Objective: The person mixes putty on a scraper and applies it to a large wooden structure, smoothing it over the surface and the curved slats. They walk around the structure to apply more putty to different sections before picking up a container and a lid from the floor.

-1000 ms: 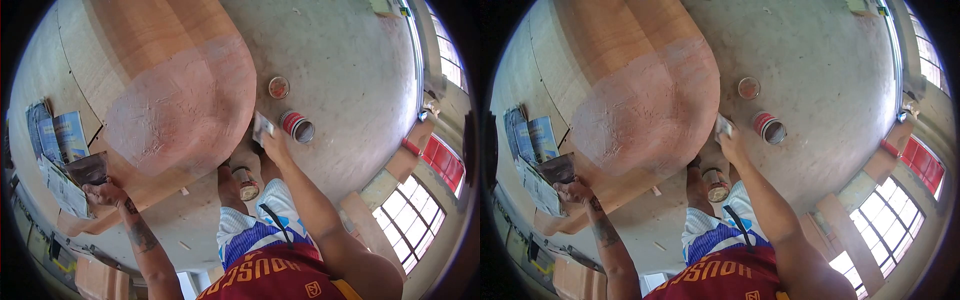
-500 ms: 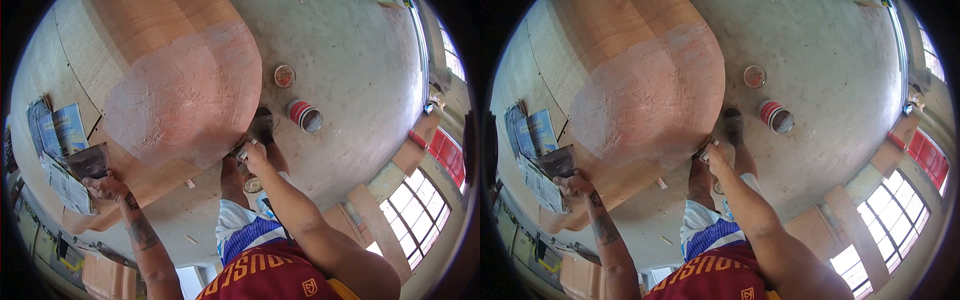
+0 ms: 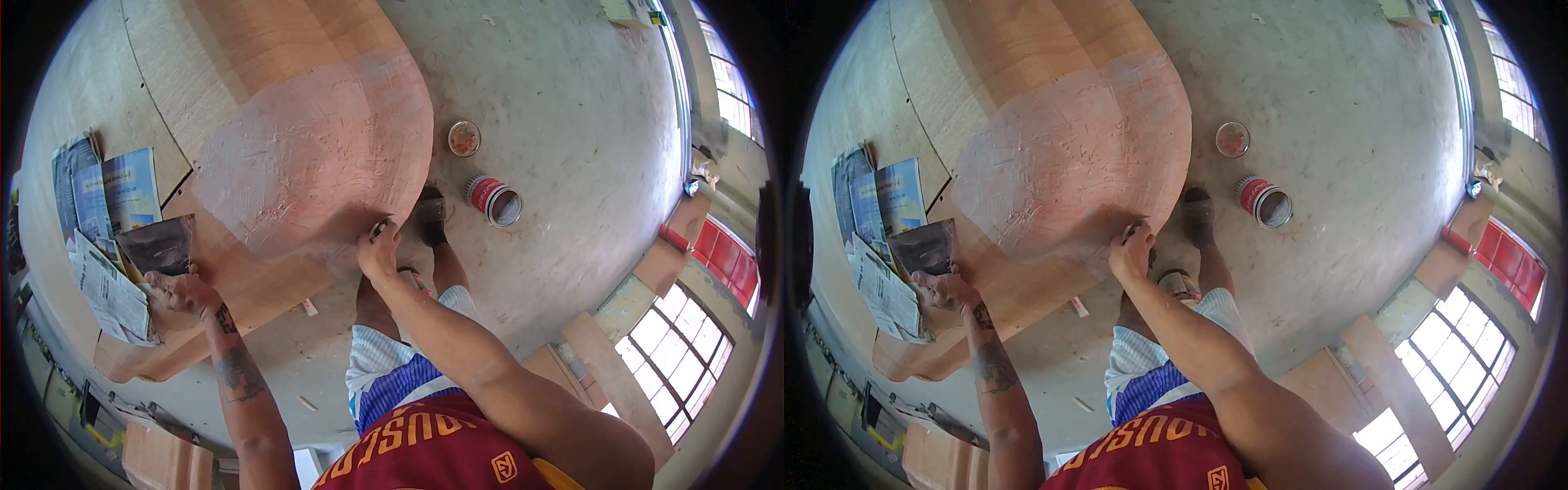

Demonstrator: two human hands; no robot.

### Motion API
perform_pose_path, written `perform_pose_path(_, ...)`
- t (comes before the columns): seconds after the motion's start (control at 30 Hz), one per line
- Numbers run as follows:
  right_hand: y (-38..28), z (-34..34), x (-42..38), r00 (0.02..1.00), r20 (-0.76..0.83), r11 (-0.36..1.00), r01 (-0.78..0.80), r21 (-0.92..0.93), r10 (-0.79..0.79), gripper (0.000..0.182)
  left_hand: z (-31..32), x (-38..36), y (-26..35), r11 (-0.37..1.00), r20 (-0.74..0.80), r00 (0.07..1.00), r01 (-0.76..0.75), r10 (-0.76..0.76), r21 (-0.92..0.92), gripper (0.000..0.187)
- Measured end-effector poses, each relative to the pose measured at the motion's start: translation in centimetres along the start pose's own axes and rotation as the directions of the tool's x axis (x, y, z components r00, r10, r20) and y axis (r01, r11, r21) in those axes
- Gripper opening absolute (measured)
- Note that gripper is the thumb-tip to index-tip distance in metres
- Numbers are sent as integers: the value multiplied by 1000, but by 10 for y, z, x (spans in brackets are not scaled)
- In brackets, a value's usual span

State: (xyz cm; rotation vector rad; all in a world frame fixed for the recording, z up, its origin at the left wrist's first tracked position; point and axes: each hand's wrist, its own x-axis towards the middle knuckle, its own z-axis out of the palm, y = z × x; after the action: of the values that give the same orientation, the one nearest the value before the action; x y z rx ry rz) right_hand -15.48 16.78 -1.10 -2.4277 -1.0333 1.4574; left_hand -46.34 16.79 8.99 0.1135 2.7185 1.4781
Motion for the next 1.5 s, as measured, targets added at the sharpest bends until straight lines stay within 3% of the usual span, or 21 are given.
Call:
perform_pose_path(0.03, 5, -3, -9, 996, 35, 997, 83, 2, -83, 65, -4, 2, 2, 999, 45, 999, 30, -31, 18, 73)
perform_pose_path(0.07, 11, -7, -17, 984, 70, 987, 162, 7, -162, 65, -10, 11, -11, 985, 73, 993, -100, 91, 139, 72)
perform_pose_path(0.1, 13, -15, -25, 975, 152, 981, 145, 126, -164, 63, -17, 20, -22, 940, 100, 972, -230, 211, 253, 71)
perform_pose_path(0.17, 10, -47, -40, 931, 309, 933, 76, 350, -192, 62, -27, 19, -19, 937, 124, 962, -266, 243, 228, 66)
perform_pose_path(0.27, 3, -103, -62, 882, 446, 867, -99, 489, -151, 57, -51, -12, 20, 986, 160, 985, -40, 66, -161, 59)
perform_pose_path(0.37, -22, -151, -87, 814, 530, 847, -96, 523, -235, 56, -97, -54, 45, 919, 268, 963, 144, -44, -367, 52)
perform_pose_path(0.43, -39, -174, -108, 767, 498, 896, 221, 386, -404, 55, -134, -91, 50, 874, 372, 922, 265, -106, -408, 48)
perform_pose_path(0.5, -50, -189, -134, 627, 507, 806, 484, 341, -591, 57, -167, -134, 32, 867, 519, 845, 351, -130, -353, 40)
perform_pose_path(0.57, -50, -206, -159, 412, 504, 630, 660, 409, -759, 60, -179, -182, 43, 910, 632, 726, 408, -271, -78, 37)
perform_pose_path(0.67, -44, -240, -168, 51, 494, 360, 749, 557, -868, 66, -189, -251, 48, 793, 779, 488, 608, -393, 19, 37)
perform_pose_path(0.73, -13, -262, -158, -5, 470, 279, 799, 532, -882, 68, -185, -295, 55, 666, 802, 376, 746, -464, 35, 35)
perform_pose_path(0.77, 7, -273, -151, -32, 458, 240, 819, 522, -888, 69, -183, -316, 55, 645, 794, 373, 764, -480, 31, 35)
perform_pose_path(0.87, 49, -328, -128, 42, 446, 285, 821, 494, -894, 68, -188, -376, 37, 609, 766, 362, 792, -531, 48, 34)
perform_pose_path(0.97, 90, -386, -100, 160, 419, 356, 821, 446, -894, 64, -205, -428, 21, 670, 674, 443, 735, -591, 105, 35)
perform_pose_path(1.07, 140, -436, -76, 334, 348, 454, 814, 362, -876, 59, -208, -466, 41, 763, 648, 525, 632, -551, 137, 34)
perform_pose_path(1.2, 175, -492, -62, 476, 219, 520, 818, 244, -852, 60, -206, -491, 76, 861, 712, 538, 471, -452, 191, 32)
perform_pose_path(1.5, 229, -519, -48, 634, 179, 658, 711, 249, -752, 58, -212, -532, 99, 895, 708, 554, 344, -438, 284, 31)
